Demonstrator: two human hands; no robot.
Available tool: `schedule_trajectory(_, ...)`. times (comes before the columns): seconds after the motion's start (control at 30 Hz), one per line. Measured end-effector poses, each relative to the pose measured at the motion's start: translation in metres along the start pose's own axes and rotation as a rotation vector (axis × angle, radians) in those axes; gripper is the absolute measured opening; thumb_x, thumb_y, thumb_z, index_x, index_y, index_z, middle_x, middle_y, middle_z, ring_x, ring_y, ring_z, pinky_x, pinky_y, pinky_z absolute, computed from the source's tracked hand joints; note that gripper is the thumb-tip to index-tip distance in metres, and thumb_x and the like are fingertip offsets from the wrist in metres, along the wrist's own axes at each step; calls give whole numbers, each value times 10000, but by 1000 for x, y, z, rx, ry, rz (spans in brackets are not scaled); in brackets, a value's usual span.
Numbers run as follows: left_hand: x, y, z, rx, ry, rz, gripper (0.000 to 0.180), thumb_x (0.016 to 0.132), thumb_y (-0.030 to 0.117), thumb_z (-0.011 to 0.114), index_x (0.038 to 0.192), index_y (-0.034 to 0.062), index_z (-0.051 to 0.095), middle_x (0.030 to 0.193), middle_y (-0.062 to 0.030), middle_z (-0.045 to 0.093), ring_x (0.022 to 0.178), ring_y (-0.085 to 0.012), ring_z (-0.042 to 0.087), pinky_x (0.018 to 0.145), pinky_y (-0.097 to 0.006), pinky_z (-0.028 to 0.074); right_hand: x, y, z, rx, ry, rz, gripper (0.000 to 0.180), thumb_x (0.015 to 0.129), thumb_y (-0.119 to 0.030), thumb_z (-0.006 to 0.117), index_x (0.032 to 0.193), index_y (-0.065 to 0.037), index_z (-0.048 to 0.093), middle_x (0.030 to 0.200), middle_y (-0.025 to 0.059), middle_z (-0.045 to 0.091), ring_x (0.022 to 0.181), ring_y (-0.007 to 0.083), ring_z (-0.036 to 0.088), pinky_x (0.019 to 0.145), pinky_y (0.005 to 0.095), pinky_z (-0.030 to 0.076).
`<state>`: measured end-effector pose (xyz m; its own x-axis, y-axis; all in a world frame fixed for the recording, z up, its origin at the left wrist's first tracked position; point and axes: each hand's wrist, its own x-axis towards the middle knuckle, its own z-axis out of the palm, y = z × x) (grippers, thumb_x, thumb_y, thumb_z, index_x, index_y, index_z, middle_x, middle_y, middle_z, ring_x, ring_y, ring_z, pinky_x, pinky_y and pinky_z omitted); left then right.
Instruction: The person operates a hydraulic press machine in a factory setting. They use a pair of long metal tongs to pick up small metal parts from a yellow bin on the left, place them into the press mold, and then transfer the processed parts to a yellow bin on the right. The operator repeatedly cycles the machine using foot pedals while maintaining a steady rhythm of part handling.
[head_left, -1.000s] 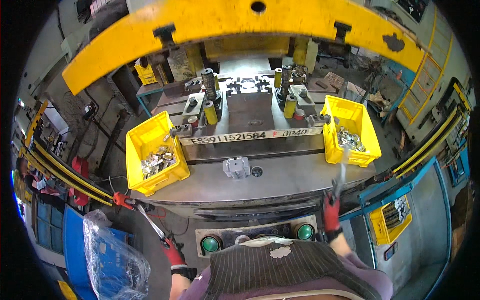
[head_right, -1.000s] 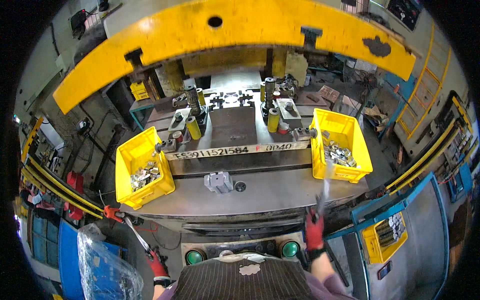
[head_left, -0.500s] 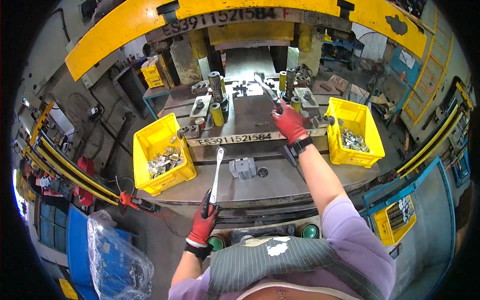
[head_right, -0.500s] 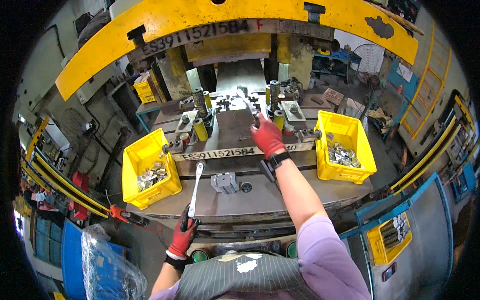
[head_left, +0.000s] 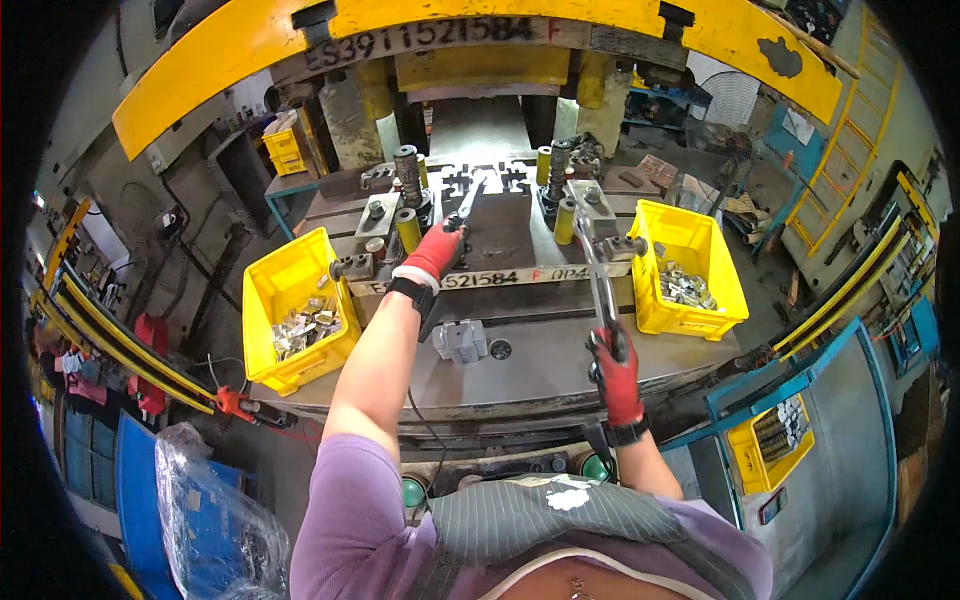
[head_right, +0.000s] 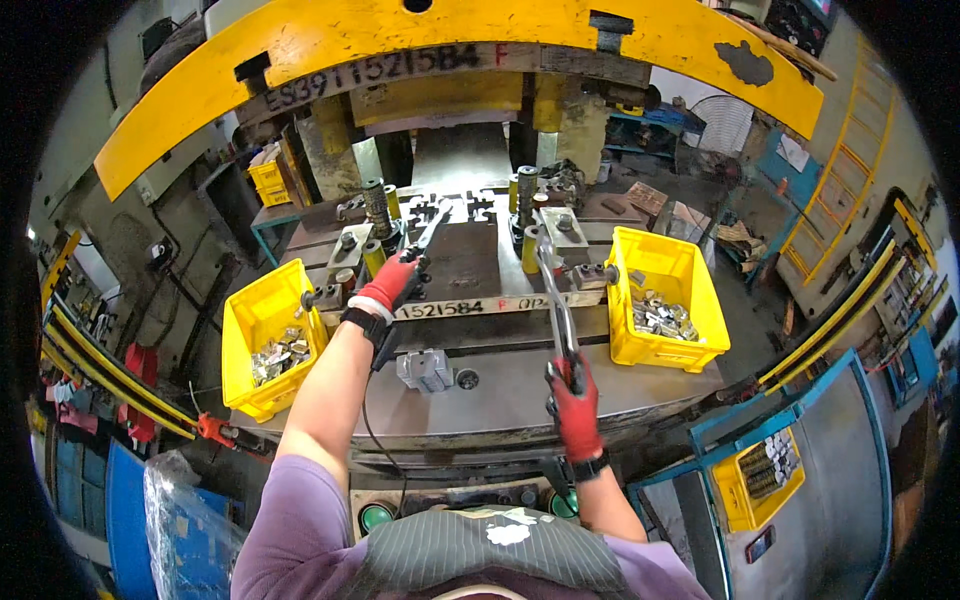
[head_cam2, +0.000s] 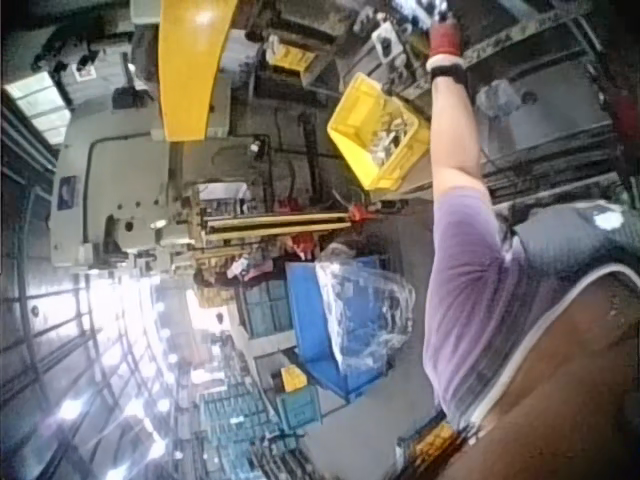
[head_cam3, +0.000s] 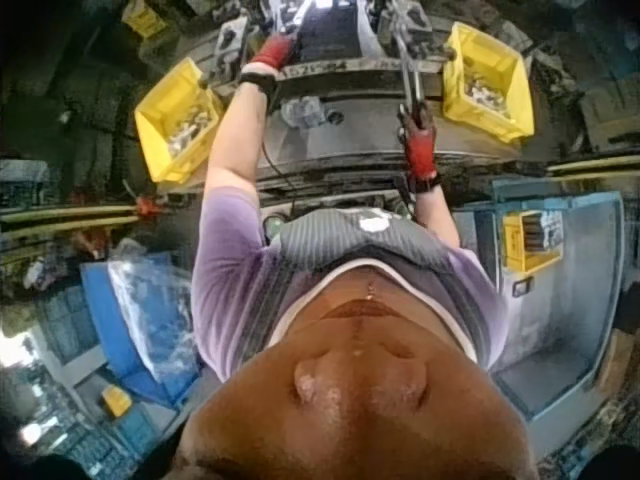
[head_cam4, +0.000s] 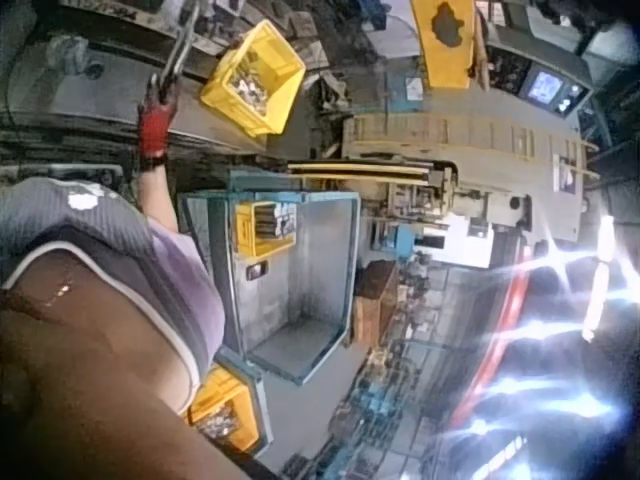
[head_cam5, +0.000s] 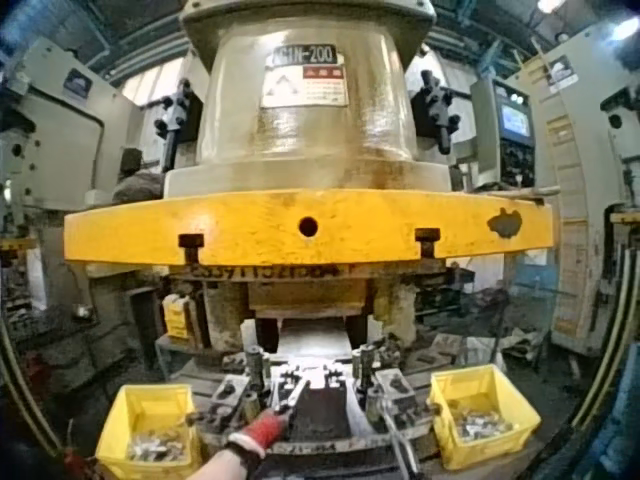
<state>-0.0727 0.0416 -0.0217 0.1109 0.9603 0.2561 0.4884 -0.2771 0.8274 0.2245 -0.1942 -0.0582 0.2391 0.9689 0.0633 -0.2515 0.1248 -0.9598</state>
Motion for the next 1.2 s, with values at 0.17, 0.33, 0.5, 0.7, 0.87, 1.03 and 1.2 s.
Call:
schedule_trajectory(0.17, -9, 9, 4, -939, -199, -241, 94, 866, 196, 484, 894, 117, 527, 713, 2, 534, 570, -101, 479, 454, -218, 376, -15, 8, -72, -95, 205, -212, 350, 784, 26, 561, 1119, -26, 479, 864, 2, 562, 724, 80, 520, 632, 207, 426)
schedule_trajectory(0.33, -11, -10, -13, -1420, -190, -159, 151, 868, 191, 493, 954, 71, 529, 804, -18, 544, 556, -44, 463, 484, -175, 415, 3, 1, -130, -216, 229, -214, 317, 785, -21, 585, 1090, -23, 499, 850, 21, 560, 757, 90, 521, 686, 236, 432)
schedule_trajectory(0.5, -93, 68, -9, -1221, -193, -198, 214, 876, 241, 488, 1016, 89, 545, 767, 24, 532, 600, -76, 466, 505, -202, 371, 18, 37, -151, -695, 563, -420, 211, 833, -164, 569, 988, -23, 543, 770, 23, 558, 673, 92, 491, 614, 233, 409)
schedule_trajectory(0.7, -193, 62, -28, -1049, -58, -287, 157, 886, 256, 486, 947, 112, 488, 679, 25, 474, 487, -60, 396, 423, -201, 321, 22, 73, -177, -592, 592, -239, 245, 847, -184, 558, 1020, -11, 530, 845, 39, 565, 742, 121, 501, 663, 275, 424)
schedule_trajectory(0.87, -263, 54, -70, -625, 377, -259, 126, 893, 165, 457, 975, 70, 466, 717, -40, 523, 447, -60, 428, 400, -233, 406, 25, 109, -206, -523, 518, -297, 346, 836, -141, 574, 1139, -13, 465, 984, 63, 553, 812, 125, 508, 707, 267, 432)
schedule_trajectory(1.03, -342, -33, -96, -401, 678, -302, 162, 896, 193, 449, 1021, 91, 468, 716, -40, 529, 467, -86, 468, 396, -239, 415, 32, 114, -213, -426, 477, -245, 412, 830, -131, 584, 1195, -36, 418, 980, 54, 540, 819, 114, 504, 711, 243, 431)
schedule_trajectory(1.2, -369, -47, -108, -547, 663, -613, 204, 889, 275, 457, 1004, 107, 468, 703, -8, 505, 492, -82, 480, 394, -223, 414, 25, 87, -193, -422, 376, -156, 256, 851, -194, 562, 1042, -27, 532, 852, 19, 545, 742, 89, 486, 653, 234, 412)
